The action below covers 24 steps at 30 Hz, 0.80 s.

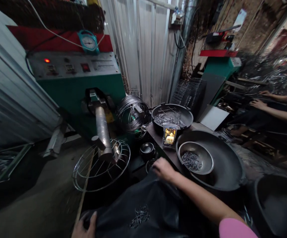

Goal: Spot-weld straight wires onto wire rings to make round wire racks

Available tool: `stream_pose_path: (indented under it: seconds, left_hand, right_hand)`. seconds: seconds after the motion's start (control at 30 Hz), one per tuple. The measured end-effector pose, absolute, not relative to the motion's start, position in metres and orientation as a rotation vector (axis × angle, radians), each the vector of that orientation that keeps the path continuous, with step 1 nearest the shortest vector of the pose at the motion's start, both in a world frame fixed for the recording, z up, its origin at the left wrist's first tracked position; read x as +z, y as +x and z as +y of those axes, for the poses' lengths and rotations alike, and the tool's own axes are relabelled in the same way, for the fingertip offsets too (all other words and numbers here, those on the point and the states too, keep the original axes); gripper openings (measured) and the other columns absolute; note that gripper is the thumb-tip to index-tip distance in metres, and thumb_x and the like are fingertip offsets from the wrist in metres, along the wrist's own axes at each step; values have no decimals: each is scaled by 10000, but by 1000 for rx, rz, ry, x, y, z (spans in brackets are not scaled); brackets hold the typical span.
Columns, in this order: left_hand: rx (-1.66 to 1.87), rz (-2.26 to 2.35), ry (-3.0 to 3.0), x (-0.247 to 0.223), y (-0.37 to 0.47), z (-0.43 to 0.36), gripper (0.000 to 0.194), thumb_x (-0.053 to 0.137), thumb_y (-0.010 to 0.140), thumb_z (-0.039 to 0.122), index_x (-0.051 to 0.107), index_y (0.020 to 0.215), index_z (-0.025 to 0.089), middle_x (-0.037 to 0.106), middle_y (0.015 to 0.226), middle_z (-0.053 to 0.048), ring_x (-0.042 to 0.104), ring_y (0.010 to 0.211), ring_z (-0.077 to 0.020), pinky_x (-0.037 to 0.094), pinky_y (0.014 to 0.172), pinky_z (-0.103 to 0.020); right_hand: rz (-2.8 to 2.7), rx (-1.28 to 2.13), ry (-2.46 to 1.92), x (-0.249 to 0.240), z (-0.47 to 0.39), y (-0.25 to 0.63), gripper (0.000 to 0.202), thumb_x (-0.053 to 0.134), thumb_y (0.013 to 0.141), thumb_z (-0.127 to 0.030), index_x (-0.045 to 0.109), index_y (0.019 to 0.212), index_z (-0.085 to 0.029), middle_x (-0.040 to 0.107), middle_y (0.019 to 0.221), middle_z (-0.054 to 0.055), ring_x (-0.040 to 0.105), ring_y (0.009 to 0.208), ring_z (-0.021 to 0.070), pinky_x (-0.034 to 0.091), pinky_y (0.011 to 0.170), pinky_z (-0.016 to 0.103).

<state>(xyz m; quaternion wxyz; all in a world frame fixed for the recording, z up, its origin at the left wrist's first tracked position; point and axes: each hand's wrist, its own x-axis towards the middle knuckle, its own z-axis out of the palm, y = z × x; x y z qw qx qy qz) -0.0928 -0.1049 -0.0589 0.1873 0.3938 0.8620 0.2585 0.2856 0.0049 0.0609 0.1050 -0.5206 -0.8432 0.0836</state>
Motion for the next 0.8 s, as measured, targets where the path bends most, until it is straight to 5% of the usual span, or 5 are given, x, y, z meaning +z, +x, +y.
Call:
stream_pose_path:
  seconds: [0.2, 0.43, 0.8]
  left_hand:
    - [800, 2456, 1123, -46, -84, -116, 562, 398, 723, 597, 593, 1001, 150, 607, 991, -149, 551, 990, -328, 422, 846, -434]
    - [1132, 2408, 1350, -33, -77, -128, 460, 402, 772, 501, 589, 975, 132, 615, 978, -142, 545, 989, -253, 386, 906, -363]
    - [1189, 2413, 1616, -51, -83, -136, 388, 430, 797, 461, 606, 932, 141, 623, 911, -119, 566, 891, -251, 414, 835, -376]
  right_hand:
    - [-2720, 720, -1519, 22, -60, 220, 189, 573, 795, -232, 626, 960, -159, 659, 946, 97, 607, 860, 210, 448, 702, 277]
    - [-2596, 814, -1666, 28, -54, 220, 242, 510, 835, -172, 595, 1059, -142, 651, 1051, 116, 600, 971, 214, 436, 813, 286]
    - [-2872, 710, -1545, 22, -83, 198, 185, 515, 791, -131, 655, 912, -129, 631, 986, 133, 581, 918, 224, 454, 754, 294]
